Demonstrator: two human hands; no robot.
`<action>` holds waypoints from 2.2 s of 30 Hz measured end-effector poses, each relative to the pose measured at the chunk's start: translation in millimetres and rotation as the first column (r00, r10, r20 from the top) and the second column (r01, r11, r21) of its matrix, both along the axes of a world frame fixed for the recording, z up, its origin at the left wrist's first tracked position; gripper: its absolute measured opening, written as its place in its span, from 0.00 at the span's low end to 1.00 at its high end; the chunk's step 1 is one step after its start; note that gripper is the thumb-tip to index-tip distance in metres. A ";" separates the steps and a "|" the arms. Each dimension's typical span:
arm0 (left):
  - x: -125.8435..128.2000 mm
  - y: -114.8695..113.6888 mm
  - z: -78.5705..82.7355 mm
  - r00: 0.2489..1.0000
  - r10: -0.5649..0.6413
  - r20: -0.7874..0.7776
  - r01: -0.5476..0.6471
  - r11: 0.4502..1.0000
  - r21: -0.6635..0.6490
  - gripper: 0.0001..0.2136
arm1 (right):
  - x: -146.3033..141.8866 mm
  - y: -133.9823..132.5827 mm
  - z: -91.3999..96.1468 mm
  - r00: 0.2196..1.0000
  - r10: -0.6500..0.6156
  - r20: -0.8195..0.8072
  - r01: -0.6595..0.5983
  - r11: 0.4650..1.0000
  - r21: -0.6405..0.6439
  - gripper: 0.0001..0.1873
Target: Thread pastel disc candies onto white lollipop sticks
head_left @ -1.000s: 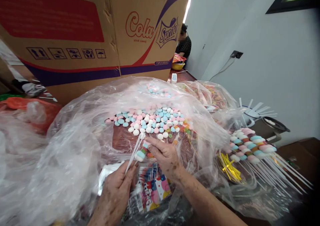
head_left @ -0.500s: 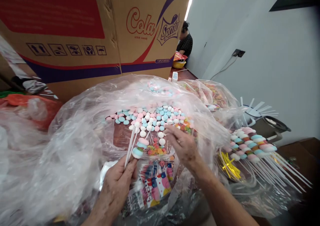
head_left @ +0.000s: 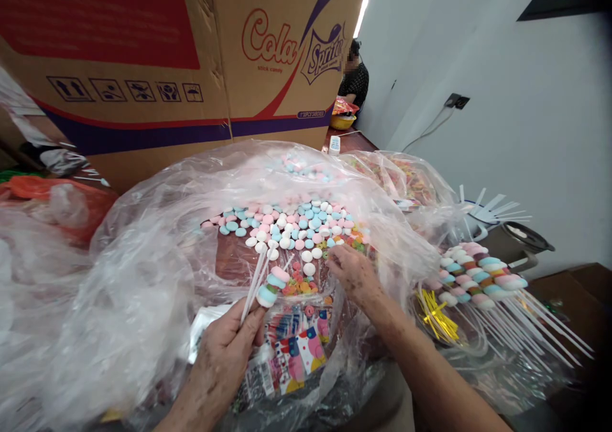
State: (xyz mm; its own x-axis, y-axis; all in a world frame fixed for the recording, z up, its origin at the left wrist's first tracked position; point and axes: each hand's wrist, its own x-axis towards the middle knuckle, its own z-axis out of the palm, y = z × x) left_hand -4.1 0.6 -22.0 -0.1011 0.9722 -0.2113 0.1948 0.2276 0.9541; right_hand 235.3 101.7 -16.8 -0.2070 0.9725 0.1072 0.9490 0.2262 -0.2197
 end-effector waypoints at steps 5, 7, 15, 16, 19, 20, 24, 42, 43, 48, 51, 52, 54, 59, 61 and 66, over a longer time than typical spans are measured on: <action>-4.1 -0.5 3.2 0.995 -0.092 0.042 0.093 0.996 -0.015 0.17 | -15.6 -2.0 -0.1 0.978 -0.008 0.207 0.006 1.000 0.008 0.12; -5.8 -1.0 5.3 0.995 -0.096 0.040 0.097 0.995 -0.021 0.18 | -18.9 -3.3 -0.6 0.980 -0.009 0.201 0.006 1.000 0.014 0.14; -0.9 -0.7 22.3 0.967 -0.202 -0.155 0.206 0.978 0.008 0.16 | -17.3 -5.0 -1.6 0.773 -0.086 -0.629 0.012 0.993 -0.120 0.05; 0.6 -0.1 23.9 0.956 -0.235 -0.177 0.237 0.972 -0.012 0.17 | -17.9 -6.8 -1.7 0.573 -0.109 -0.812 -0.052 0.984 -0.169 0.05; 4.7 2.0 26.4 0.934 -0.273 -0.232 0.270 0.962 -0.046 0.19 | -21.9 -13.6 -2.2 0.110 -0.201 -0.973 -0.204 0.954 -0.220 0.11; 5.7 2.8 26.5 0.932 -0.273 -0.239 0.270 0.962 -0.047 0.19 | -23.5 -15.7 -2.3 0.045 -0.220 -0.974 -0.224 0.948 -0.224 0.11; 7.3 5.4 26.0 0.937 -0.248 -0.244 0.247 0.968 -0.035 0.19 | -28.0 -20.9 -2.3 -0.029 -0.241 -0.970 -0.265 0.938 -0.225 0.10; -0.3 -4.7 13.9 0.949 -0.294 -0.111 0.292 0.956 -0.030 0.18 | -33.7 -33.8 12.8 0.122 -0.196 -0.973 -0.385 0.894 -0.229 0.15; -2.2 -4.8 12.1 0.958 -0.270 -0.093 0.269 0.963 -0.025 0.19 | -27.8 -26.5 16.4 0.194 -0.148 -0.970 -0.299 0.932 -0.203 0.15; -11.8 -5.5 5.3 0.988 -0.152 0.007 0.152 0.987 -0.051 0.21 | -5.6 10.3 21.2 0.812 0.049 -0.582 -0.040 0.999 0.028 0.10; -14.0 -5.8 4.6 0.988 -0.151 0.015 0.152 0.987 -0.055 0.21 | -9.1 19.1 17.8 0.968 0.189 -0.167 -0.194 0.981 -0.010 0.13; -14.0 -6.0 4.9 0.988 -0.150 0.018 0.151 0.987 -0.054 0.21 | -12.3 19.8 17.2 0.976 0.213 -0.048 -0.215 0.976 -0.043 0.14; -13.3 -6.6 5.8 0.990 -0.136 0.028 0.137 0.989 -0.053 0.21 | -18.7 19.4 17.3 0.964 0.228 0.134 -0.216 0.971 -0.099 0.14; -13.1 -7.0 4.6 0.994 -0.102 0.035 0.103 0.994 -0.047 0.20 | -24.0 16.0 19.6 0.937 0.181 0.297 -0.156 0.982 -0.106 0.13; -13.6 -6.5 3.0 0.993 -0.120 0.024 0.121 0.992 -0.045 0.20 | -22.9 15.0 18.3 0.938 0.148 0.313 -0.133 0.989 -0.069 0.14; -12.6 -5.5 3.1 0.986 -0.164 0.012 0.164 0.985 -0.043 0.19 | -19.7 13.6 13.6 0.910 0.180 0.373 -0.189 0.982 -0.014 0.13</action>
State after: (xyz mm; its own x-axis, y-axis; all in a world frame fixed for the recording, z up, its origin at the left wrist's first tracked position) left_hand -16.8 -4.9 -18.9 0.0612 0.9651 -0.2546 0.2247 0.2352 0.9456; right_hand 215.5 115.3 -3.2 -0.4113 0.9115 0.0085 0.9022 0.4057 0.1468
